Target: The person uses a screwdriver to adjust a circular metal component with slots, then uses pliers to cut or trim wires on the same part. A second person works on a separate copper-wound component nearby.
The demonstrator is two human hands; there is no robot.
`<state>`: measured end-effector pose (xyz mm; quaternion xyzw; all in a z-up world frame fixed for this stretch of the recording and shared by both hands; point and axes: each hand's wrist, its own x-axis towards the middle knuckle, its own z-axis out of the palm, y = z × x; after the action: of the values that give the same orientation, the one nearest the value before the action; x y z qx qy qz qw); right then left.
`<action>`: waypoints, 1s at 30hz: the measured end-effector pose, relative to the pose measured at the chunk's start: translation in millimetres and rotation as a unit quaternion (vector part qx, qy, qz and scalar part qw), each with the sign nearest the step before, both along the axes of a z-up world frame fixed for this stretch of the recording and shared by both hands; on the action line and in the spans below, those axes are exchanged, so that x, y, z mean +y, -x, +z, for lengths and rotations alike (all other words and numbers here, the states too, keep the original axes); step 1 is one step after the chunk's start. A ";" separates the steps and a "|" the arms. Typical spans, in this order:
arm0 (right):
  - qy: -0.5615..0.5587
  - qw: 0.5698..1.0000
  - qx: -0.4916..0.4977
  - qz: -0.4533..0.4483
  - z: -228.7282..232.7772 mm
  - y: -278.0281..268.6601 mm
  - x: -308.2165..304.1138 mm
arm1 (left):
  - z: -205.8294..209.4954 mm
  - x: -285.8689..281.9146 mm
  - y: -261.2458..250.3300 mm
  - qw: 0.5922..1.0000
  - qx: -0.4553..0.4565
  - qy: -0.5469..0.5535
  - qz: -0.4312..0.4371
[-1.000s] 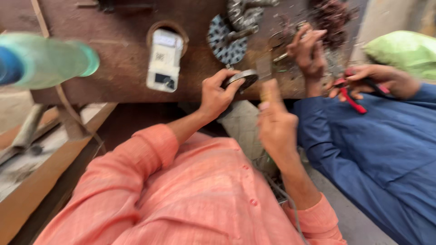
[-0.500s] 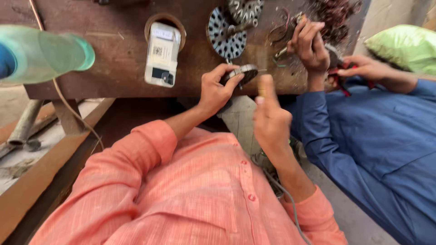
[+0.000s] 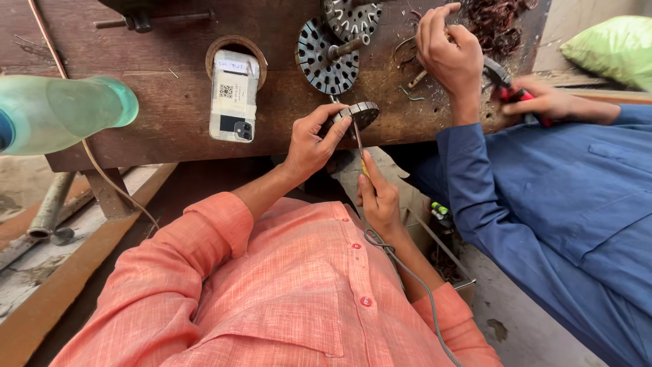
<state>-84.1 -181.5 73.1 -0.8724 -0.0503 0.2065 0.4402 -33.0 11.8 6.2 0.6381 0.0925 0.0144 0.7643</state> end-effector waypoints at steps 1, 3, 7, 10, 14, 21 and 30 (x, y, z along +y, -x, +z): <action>-0.018 1.000 0.014 -0.007 -6.0 1.2 -0.7 | 0.2 -0.1 -0.6 1.000 0.002 0.004 0.000; -0.052 0.998 0.041 -0.022 -14.7 2.1 -1.7 | 1.1 -1.2 -1.3 1.000 0.006 0.013 0.002; -0.133 0.983 0.113 -0.066 -29.5 1.8 -3.6 | -1.2 -1.6 -1.3 1.000 0.017 0.010 -0.015; -0.188 0.962 0.168 -0.104 -40.7 2.4 -6.1 | -3.0 -2.0 0.1 1.000 0.019 0.013 -0.007; -0.257 0.937 0.202 -0.124 -52.2 0.5 -12.5 | -2.6 -4.0 -0.2 1.000 0.021 0.023 -0.005; -0.264 0.933 0.202 -0.139 -58.5 0.7 -13.4 | -1.2 -6.2 -0.8 0.999 0.038 0.013 -0.003; -0.226 0.949 0.154 -0.159 -56.1 6.9 -1.7 | 1.7 -7.7 -2.4 1.000 -0.001 -0.019 0.008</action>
<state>-91.0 -183.2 17.0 -0.7041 0.1117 0.2487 0.6556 -30.6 4.1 7.9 0.6515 0.0965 0.0225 0.7521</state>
